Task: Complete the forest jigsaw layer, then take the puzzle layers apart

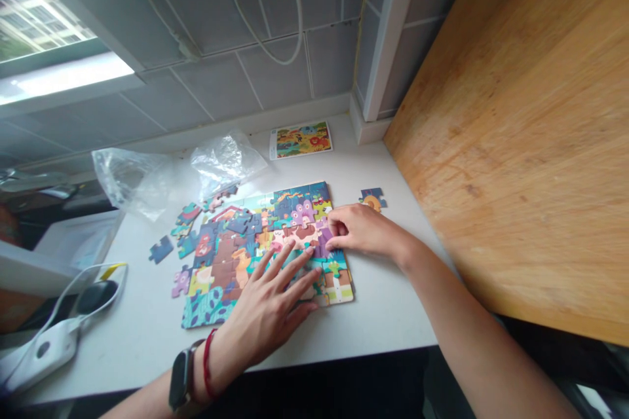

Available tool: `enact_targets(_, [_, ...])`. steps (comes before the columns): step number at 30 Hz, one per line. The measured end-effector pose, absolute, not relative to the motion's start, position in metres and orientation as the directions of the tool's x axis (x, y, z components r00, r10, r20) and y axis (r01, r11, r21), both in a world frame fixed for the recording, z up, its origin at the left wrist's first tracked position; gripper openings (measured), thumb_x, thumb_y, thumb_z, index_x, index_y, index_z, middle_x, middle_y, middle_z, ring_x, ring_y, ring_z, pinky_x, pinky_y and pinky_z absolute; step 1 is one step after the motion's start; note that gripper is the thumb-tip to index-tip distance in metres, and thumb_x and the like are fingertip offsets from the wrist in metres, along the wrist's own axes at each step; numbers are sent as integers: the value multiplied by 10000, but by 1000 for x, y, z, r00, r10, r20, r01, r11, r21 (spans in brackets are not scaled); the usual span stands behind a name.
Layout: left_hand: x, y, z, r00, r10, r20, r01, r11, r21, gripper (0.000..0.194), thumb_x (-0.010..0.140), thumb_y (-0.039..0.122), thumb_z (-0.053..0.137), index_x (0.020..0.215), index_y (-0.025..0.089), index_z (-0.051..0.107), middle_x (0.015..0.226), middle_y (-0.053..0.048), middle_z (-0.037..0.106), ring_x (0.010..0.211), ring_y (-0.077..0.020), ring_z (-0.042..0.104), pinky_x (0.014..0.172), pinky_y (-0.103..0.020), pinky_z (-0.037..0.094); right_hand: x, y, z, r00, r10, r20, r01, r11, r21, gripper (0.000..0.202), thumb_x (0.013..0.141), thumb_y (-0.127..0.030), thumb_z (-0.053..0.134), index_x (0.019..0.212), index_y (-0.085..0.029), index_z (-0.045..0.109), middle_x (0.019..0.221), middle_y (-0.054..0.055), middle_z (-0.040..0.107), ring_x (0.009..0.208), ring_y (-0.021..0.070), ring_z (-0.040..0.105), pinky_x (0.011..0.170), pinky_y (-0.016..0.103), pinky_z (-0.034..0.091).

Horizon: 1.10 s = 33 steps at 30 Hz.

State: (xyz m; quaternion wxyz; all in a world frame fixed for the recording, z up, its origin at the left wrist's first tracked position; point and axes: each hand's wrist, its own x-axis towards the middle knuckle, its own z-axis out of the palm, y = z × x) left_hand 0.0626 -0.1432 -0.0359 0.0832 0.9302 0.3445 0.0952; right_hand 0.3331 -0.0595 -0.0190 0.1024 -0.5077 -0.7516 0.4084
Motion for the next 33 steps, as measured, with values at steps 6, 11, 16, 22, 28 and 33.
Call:
enact_targets(6, [67,-147,-35,726,676,127,645,-733,214,397,1065,432,574,1444,321,610,1627,-1,525,1516,-379,446,1205,-632,397,334,-61,-16,-460,848,-264,678,143,-721,297,834,-375,825,729,-200,610,769,16,675,720,174,583,665,283,381])
enact_targets(11, [73,-144,-34,727,674,133,646,-737,200,412,1063,430,574,1457,310,597,1553,-42,594,1426,-375,519,1172,-636,422,335,-61,-16,-479,842,-249,673,170,-719,290,844,-381,806,732,-199,611,779,23,683,720,174,579,669,289,382])
enact_targets(16, [80,-140,-32,739,662,122,632,-745,215,418,1044,432,609,1432,275,618,1506,-93,607,1407,-370,515,1177,-620,419,336,-61,-18,-485,839,-248,671,174,-721,295,848,-403,796,736,-200,613,779,27,684,725,179,582,672,288,390])
enact_targets(22, [73,-139,-32,766,635,101,607,-766,211,488,1055,479,580,1496,270,575,1547,-101,584,1448,-355,505,1197,-574,421,336,-60,-18,-482,840,-249,665,166,-728,277,845,-385,799,742,-203,617,781,23,682,728,179,585,676,291,394])
enact_targets(28, [60,-140,-37,768,636,69,606,-758,241,490,1087,481,518,1545,308,531,1673,-36,464,1555,-325,411,1255,-547,387,336,-60,-18,-472,841,-264,666,144,-732,285,840,-392,800,736,-203,614,783,28,687,717,175,581,668,288,402])
enact_targets(33, [57,-143,-37,804,595,27,577,-789,212,676,1018,556,621,1634,404,387,1757,-92,285,1592,-402,330,1217,-615,414,336,-60,-17,-473,841,-263,655,136,-743,309,833,-434,795,735,-206,612,752,21,672,703,177,586,654,290,400])
